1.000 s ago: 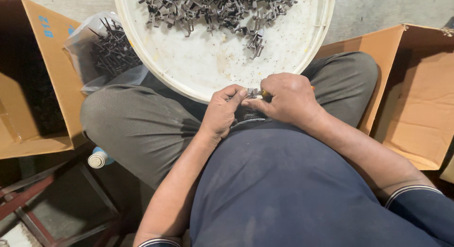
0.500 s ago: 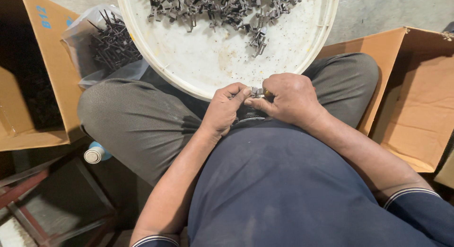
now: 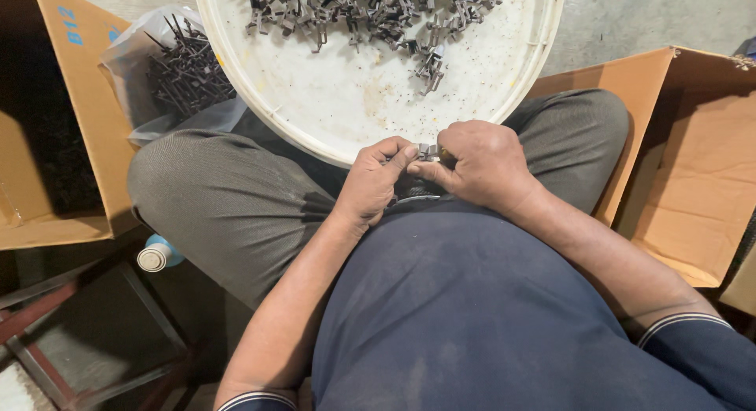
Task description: The person sits cross-legged on the floor with a white basin of small metal parts on their lap. They repeatedly pick up individual metal pieces and use a yellow-handled tool to manipulate or assemble them, then place the pieces back into the basin.
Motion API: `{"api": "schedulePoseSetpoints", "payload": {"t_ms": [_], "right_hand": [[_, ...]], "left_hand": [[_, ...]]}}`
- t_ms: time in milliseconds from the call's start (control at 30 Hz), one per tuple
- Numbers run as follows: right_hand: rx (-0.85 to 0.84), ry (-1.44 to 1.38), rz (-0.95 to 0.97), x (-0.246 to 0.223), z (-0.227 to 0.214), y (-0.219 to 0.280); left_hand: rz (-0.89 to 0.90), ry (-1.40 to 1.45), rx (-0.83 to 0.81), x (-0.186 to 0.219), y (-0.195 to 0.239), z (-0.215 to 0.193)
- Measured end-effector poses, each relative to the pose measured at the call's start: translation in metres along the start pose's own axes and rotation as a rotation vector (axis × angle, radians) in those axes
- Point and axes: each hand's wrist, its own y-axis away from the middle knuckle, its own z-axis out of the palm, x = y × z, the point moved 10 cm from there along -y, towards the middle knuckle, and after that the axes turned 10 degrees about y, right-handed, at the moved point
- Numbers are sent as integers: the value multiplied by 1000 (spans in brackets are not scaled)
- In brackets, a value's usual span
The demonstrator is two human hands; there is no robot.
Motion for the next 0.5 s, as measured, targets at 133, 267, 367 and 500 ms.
{"api": "schedulePoseSetpoints", "payload": {"t_ms": [133, 267, 367, 500], "right_hand": [[-31, -10, 18, 1, 3, 0], [-40, 2, 4, 1, 4, -2], [-68, 10, 10, 1, 6, -1], [-110, 3, 39, 3, 12, 0]], "left_hand": [[16, -32, 0, -1, 0, 0], [38, -29, -24, 3, -1, 2], [38, -28, -27, 1, 0, 2], [46, -27, -18, 2, -1, 1]]}}
